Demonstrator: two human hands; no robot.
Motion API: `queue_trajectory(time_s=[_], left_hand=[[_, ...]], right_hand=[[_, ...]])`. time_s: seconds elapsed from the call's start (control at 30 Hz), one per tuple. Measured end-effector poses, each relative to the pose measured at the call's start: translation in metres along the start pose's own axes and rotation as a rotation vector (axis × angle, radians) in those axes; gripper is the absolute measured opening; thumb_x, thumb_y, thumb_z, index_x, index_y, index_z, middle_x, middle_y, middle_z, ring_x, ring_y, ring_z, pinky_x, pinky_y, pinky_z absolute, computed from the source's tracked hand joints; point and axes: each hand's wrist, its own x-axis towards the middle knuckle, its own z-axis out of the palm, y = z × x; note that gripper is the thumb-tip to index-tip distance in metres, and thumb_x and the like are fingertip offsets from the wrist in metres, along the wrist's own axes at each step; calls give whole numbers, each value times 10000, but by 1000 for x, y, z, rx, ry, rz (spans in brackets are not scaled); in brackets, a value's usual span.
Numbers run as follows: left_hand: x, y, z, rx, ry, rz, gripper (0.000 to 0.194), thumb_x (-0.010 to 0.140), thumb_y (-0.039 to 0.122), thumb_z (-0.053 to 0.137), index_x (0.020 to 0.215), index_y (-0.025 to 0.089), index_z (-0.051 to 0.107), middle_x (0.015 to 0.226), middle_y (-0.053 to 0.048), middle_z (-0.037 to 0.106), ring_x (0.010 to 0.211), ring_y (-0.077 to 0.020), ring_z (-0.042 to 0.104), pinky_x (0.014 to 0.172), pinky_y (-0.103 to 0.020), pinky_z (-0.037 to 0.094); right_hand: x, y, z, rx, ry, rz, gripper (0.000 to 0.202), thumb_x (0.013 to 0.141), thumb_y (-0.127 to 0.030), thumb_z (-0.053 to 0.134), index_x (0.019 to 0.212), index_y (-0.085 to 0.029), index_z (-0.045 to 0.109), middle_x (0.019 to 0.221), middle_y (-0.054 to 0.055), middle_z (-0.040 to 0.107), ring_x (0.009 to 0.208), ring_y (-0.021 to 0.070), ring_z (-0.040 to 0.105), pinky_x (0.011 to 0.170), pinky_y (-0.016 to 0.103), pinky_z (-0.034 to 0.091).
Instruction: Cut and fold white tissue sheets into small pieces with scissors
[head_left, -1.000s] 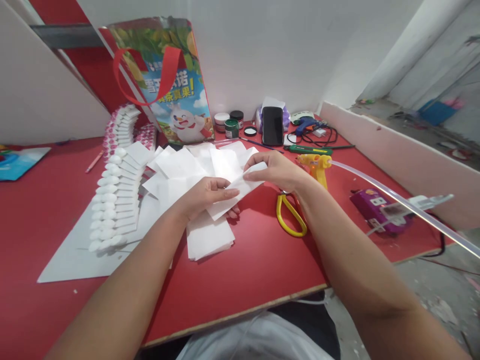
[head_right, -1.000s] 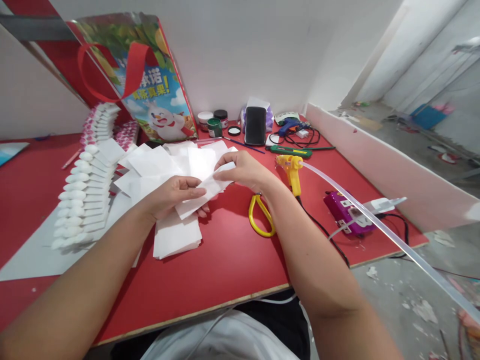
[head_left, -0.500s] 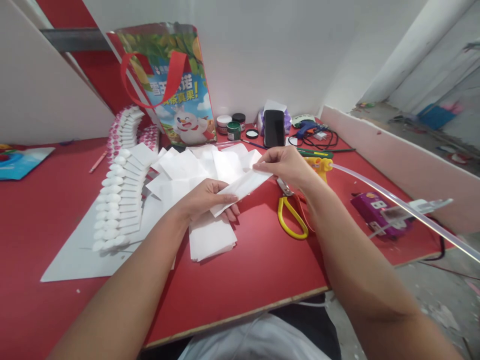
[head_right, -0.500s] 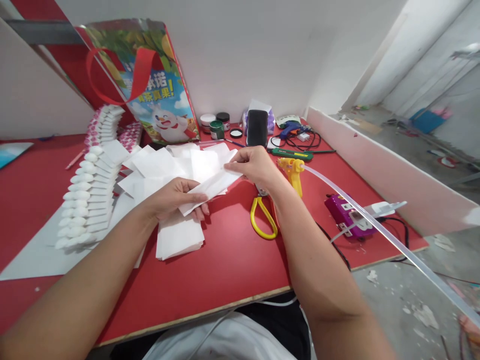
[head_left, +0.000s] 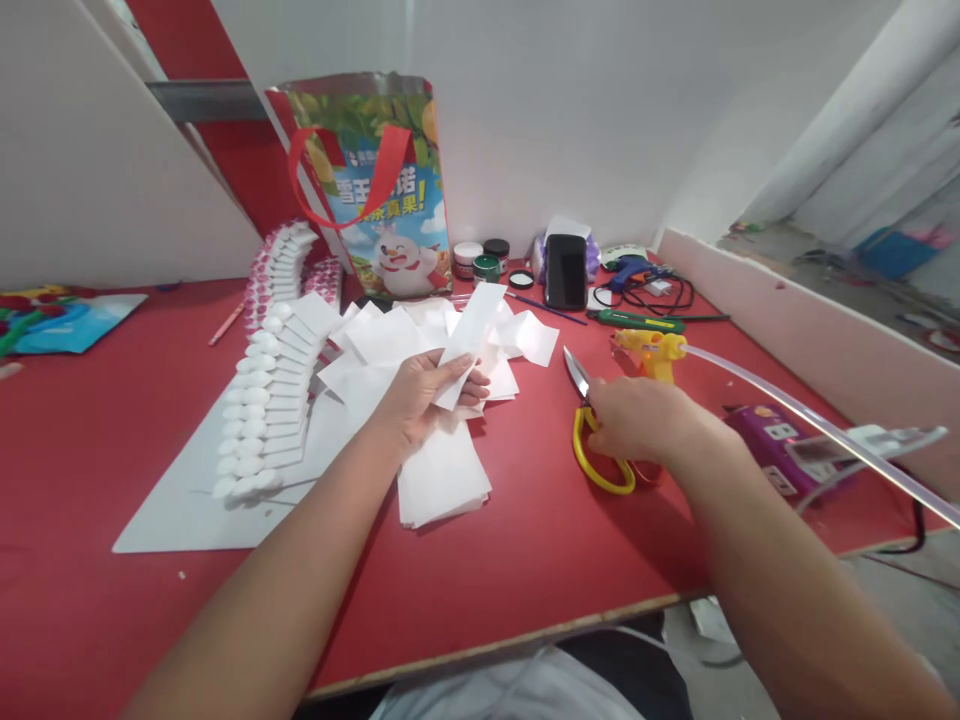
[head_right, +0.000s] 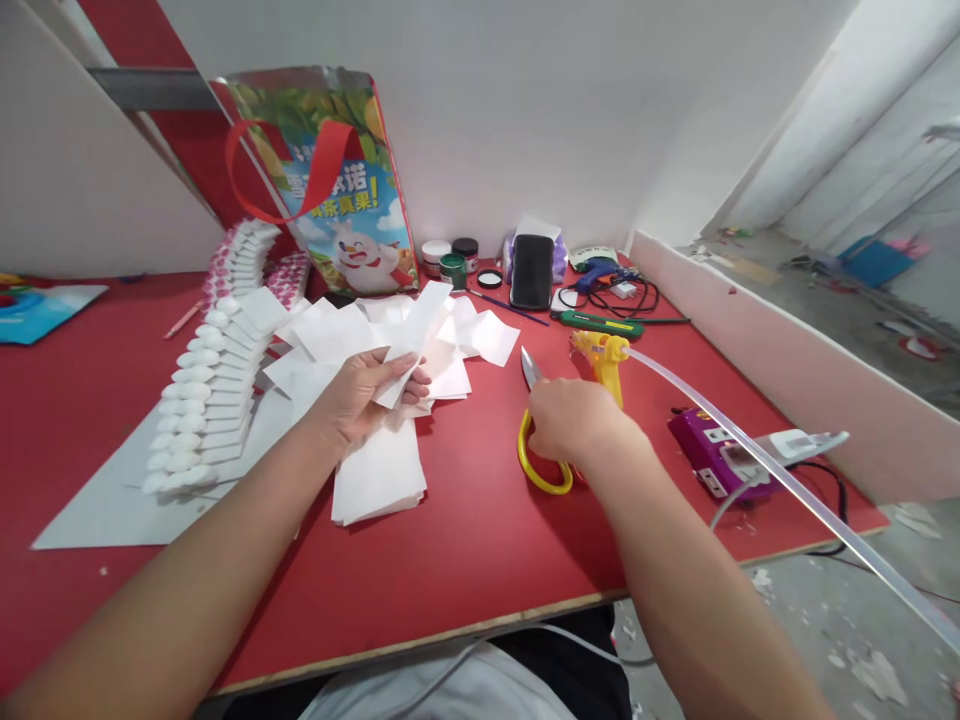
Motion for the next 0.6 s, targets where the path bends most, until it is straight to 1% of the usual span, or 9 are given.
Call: queue_trajectory(time_s=[0.07,0.17,0.23,0.3,0.37,0.4,0.47,0.53,0.6], left_hand=[[0,-1,0,-9,15,19,171,748,225,834,786,97,726,704,-69,742,591,-140,693,594,-243,585],[0,0,-1,-12,49,52,187,742,235,842,801,99,728,715,-70,747,605,-142,700,586,-230,574],[0,1,-1,-11,62,70,202,735,241,848,819,102,729,713,-69,749,609,-145,703,588,-232,572],[0,2,-1,-14,75,86,217,729,248,852,830,103,727,711,-67,750,606,-145,701,592,-238,571],[0,3,0,-18,89,96,234,722,257,857,835,102,723,714,-64,750,603,-142,698,597,-242,570],[0,4,0,-20,95,100,243,718,263,860,835,102,720,716,-62,748,602,-141,696,600,-244,568],[1,5,-1,-19,105,109,263,708,277,866,840,104,717,720,-55,744,603,-139,692,604,-247,563],[1,5,-1,-12,111,122,282,698,291,869,847,108,715,720,-47,740,603,-138,688,598,-248,554],[1,4,-2,-8,114,136,301,688,308,873,851,114,710,712,-40,734,597,-137,683,587,-245,542]], right_hand=[[-2,-7,9,-32,-48,39,409,842,-97,555,1237,-9,613,1034,269,735,1015,393,732,784,429,535],[-1,-13,19,15,50,100,376,910,-96,463,1259,13,549,1046,284,727,1038,375,734,807,408,517],[4,-11,24,92,95,129,335,924,-142,478,1226,-13,541,1040,263,728,1051,373,730,798,385,505],[11,-2,26,205,112,159,323,904,-199,537,1197,-62,542,1027,226,732,1043,374,725,756,364,492],[15,9,25,375,130,156,322,876,-241,584,1171,-118,545,971,177,735,961,352,729,679,343,475],[16,14,23,491,150,129,328,855,-248,606,1157,-142,538,914,144,731,889,330,729,638,332,465],[13,21,17,785,179,20,371,789,-233,655,1125,-178,507,777,69,696,753,283,709,580,313,452],[7,21,9,1116,171,-114,413,739,-246,698,1084,-208,476,705,15,653,741,264,702,578,303,471],[3,18,0,1309,134,-238,470,708,-316,763,1064,-225,470,716,-10,636,789,248,697,611,297,487]])
